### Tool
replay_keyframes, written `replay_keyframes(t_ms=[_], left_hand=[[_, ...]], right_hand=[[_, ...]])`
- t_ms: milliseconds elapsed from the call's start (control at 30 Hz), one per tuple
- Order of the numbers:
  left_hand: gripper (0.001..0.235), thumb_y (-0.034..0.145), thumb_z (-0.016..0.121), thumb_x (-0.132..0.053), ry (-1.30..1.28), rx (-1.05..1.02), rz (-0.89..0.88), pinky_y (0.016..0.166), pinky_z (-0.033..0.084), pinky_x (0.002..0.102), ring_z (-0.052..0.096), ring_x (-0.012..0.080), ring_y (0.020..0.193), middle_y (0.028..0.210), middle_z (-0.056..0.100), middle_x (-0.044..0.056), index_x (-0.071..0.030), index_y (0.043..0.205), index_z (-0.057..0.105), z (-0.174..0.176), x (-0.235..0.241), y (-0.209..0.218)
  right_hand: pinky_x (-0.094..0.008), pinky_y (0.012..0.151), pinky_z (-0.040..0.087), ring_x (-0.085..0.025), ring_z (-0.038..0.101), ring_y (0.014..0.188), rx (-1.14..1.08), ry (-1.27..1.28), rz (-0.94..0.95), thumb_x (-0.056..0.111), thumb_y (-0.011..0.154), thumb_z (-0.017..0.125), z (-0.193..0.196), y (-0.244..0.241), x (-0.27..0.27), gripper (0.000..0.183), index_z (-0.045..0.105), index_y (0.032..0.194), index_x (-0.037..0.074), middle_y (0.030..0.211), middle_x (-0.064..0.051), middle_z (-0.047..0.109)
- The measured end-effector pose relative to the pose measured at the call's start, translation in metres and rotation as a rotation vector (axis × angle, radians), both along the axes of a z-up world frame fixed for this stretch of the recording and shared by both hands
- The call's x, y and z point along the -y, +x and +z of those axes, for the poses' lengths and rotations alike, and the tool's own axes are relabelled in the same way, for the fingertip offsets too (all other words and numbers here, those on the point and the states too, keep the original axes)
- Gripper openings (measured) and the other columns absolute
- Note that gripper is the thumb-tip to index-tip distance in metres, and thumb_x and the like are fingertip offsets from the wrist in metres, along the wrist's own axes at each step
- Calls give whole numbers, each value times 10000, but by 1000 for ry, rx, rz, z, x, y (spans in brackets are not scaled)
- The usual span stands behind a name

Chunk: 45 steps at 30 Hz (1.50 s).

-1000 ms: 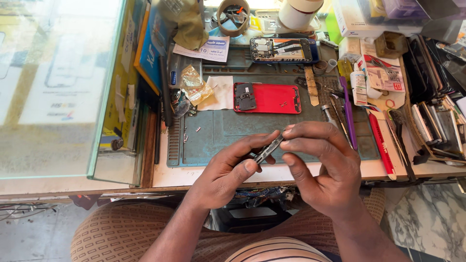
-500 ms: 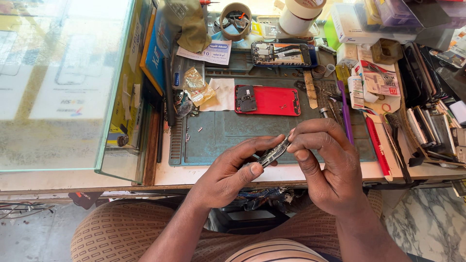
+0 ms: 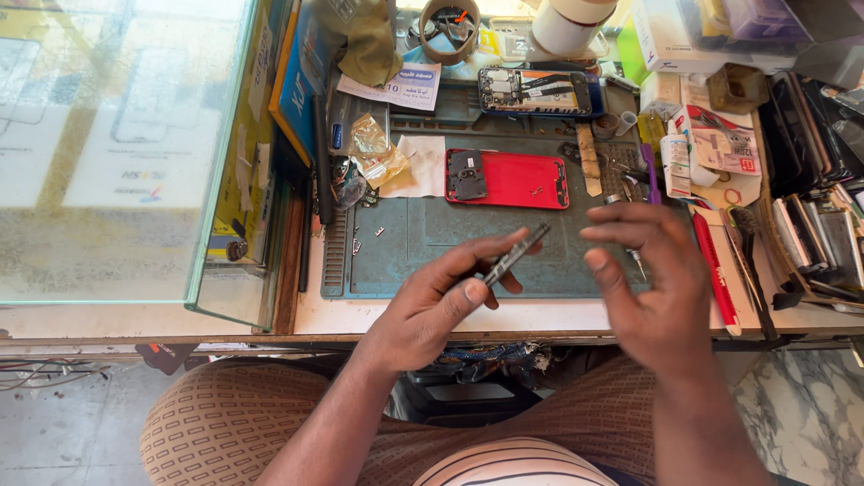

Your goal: The person disassembles a smartphone using a screwdriver and a metal prying tool. They remove screws, pry open the casing, and separate the screen assembly from the phone body.

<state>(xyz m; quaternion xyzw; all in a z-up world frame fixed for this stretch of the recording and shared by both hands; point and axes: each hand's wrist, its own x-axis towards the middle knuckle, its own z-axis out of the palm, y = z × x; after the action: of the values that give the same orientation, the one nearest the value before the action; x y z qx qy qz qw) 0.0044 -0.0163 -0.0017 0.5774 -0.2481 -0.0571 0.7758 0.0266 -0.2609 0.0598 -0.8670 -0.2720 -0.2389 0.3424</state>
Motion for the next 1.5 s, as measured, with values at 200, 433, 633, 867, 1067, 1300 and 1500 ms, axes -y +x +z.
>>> replay_keyframes(t_ms=[200, 433, 633, 867, 1067, 1300, 1500], left_hand=[[764, 1064, 534, -622, -223, -54, -141, 964, 566, 360, 649, 227, 1204, 1535, 571, 186, -28, 1542, 486, 5, 4, -3], [738, 1090, 585, -581, -359, -111, -331, 970, 540, 341, 642, 210, 1161, 1492, 571, 198, -5, 1541, 485, 12, -1, -23], [747, 1097, 574, -579, -355, -134, -288, 951, 532, 343, 642, 216, 1119, 1210, 663, 185, 38, 1510, 495, 1, -7, -16], [747, 1112, 544, -566, -371, -112, -217, 990, 524, 355, 637, 231, 1162, 1236, 659, 187, 49, 1529, 469, 0, -13, -11], [745, 1109, 506, -560, -255, -42, -104, 1058, 518, 379, 623, 231, 1249, 1398, 604, 176, 8, 1585, 425, 13, -22, -5], [568, 1140, 478, -466, 144, 134, 59, 1161, 482, 409, 593, 242, 1308, 1467, 586, 124, -93, 1568, 456, 27, -30, 5], [547, 1135, 520, -454, 190, 241, 110, 1170, 474, 397, 576, 228, 1376, 1468, 587, 116, -108, 1555, 467, 24, -16, 25]], right_hand=[[-295, 824, 600, -181, 713, 984, -181, 42, 53, 106, 1058, 672, 2, 52, -1, 114, 723, 1154, 69, 1068, -88, 715], [-442, 899, 513, -292, 642, 1050, -20, -326, 540, 220, 958, 745, -18, 110, -114, 191, 752, 1108, 102, 1070, -71, 704], [-462, 850, 489, -294, 600, 1013, 95, -455, 459, 298, 907, 780, -34, 115, -184, 267, 753, 1100, 115, 1022, -84, 619], [-450, 790, 522, -304, 641, 970, -50, -305, 434, 250, 871, 820, -34, 116, -172, 216, 714, 964, 86, 975, -88, 648], [-328, 667, 551, -199, 711, 744, -222, -70, 332, 166, 867, 800, -15, 119, -104, 169, 715, 965, 58, 868, -87, 728], [-234, 800, 579, -87, 678, 889, -360, 449, 226, 15, 1018, 739, -24, 87, -25, 141, 629, 1105, 13, 1009, -60, 702], [-261, 769, 625, -108, 663, 931, -242, 559, 249, -37, 1039, 709, -28, 58, -15, 155, 581, 1121, -8, 1137, -106, 626]])
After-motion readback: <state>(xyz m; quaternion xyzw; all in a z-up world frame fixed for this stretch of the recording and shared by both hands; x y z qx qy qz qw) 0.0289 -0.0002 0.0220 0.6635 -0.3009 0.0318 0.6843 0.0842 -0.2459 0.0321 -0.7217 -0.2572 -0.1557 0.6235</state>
